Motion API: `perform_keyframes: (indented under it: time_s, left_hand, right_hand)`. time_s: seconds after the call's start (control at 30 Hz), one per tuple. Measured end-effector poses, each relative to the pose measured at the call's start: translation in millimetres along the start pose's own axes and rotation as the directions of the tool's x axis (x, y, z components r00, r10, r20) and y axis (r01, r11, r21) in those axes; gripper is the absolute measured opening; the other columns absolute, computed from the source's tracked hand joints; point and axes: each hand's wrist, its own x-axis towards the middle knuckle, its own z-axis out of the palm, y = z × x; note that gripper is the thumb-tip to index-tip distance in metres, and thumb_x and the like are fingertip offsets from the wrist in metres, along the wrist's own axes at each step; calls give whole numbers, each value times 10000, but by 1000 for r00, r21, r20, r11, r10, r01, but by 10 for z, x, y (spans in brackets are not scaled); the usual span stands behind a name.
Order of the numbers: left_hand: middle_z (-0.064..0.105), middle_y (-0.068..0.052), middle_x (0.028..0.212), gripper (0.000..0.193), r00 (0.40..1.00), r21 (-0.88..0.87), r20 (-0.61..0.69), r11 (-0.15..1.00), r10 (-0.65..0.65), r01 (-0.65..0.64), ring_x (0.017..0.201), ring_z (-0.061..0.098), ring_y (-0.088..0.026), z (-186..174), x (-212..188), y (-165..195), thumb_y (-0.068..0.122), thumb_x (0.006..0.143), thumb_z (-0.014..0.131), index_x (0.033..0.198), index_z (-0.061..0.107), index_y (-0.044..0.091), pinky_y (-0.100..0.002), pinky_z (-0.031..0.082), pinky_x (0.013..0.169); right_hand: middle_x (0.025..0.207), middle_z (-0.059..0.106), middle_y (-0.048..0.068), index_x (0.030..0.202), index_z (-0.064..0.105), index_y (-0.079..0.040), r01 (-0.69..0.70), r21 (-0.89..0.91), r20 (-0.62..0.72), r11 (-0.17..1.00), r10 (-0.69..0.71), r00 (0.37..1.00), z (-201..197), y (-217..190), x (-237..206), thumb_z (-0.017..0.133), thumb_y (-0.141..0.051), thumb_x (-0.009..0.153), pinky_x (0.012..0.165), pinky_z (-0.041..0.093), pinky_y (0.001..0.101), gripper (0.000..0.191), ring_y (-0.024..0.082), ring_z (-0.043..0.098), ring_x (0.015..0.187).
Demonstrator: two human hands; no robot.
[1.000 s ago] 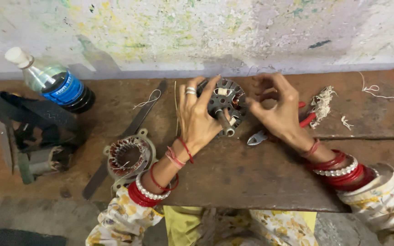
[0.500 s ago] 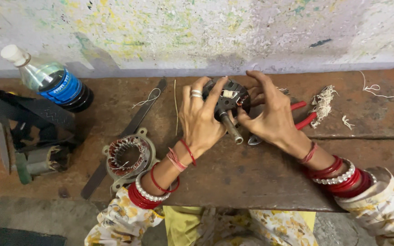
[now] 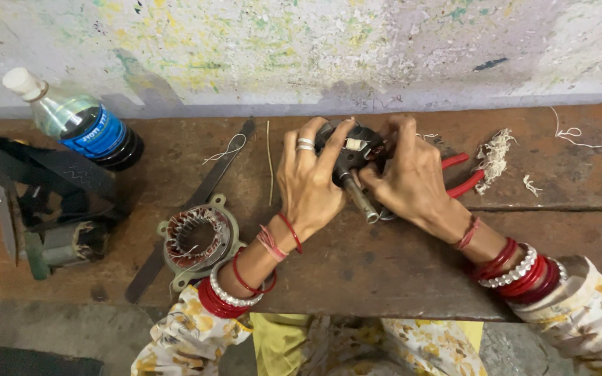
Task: The person uses pliers to pull and cut copper windings from a motor stator. They repeatedly rotate the stator, grip individual wire loops with pliers, and remove them, leaving the stator progressively stripped of windings.
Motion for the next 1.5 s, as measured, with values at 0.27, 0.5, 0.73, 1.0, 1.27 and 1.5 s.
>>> perform_keyframes:
  time_s: [0.27,0.5,0.73,1.0,1.27,1.5]
  left_hand:
    - [549,-167,1292,721,998,-88,-2,994,-59,58,1109,545,-369,-10,50,-92,175,698,831,1387,620,177,-465,513,927]
    - [552,-158,1258,714,997,-56,4,995,-77,77,1096,526,-355,18,54,-155,183,684,820,1372,629,155,-475,476,966]
    - [541,-169,1276,704,999,-55,-8,997,-50,49,1114,526,-362,36,43,-149,201,701,836,1373,631,158,-472,496,942]
    - [543,-162,1298,729,999,-63,-3,997,-43,43,1138,532,-366,33,46,-69,207,706,883,1386,623,172,-473,501,930]
    - [549,-151,1329,748,1000,56,-6,998,-14,15,1131,535,-357,6,14,16,242,700,895,1394,622,183,-470,485,938]
    - [544,-145,1329,753,998,43,14,998,-55,55,1152,532,-360,5,24,15,229,712,892,1409,610,197,-471,484,961]
  right_hand:
    - [1173,683,294,1323,445,52,-43,262,122,964,11,992,-427,85,25,770,-123,882,782,647,420,576,364,735,990]
    - [1210,797,71,1526,453,-132,-224,6,592,975,177,786,-913,332,-227,616,20,785,989,602,363,774,233,787,1062]
    - [1442,507,87,1459,467,-98,435,-439,631,786,-74,772,-851,313,-306,749,-71,640,1108,462,431,867,280,488,1345]
    - [1367,587,99,1427,521,-122,473,-566,698,675,88,710,-917,383,-226,823,-363,687,759,621,398,835,262,583,1172]
    - [1200,665,50,1341,564,-150,155,-689,466,708,269,843,-1080,324,-400,744,-338,807,780,620,436,594,285,721,981]
    - [1244,593,177,1481,419,-102,-20,-508,354,861,231,906,-1034,-61,-306,748,-232,788,627,604,504,778,414,706,831]
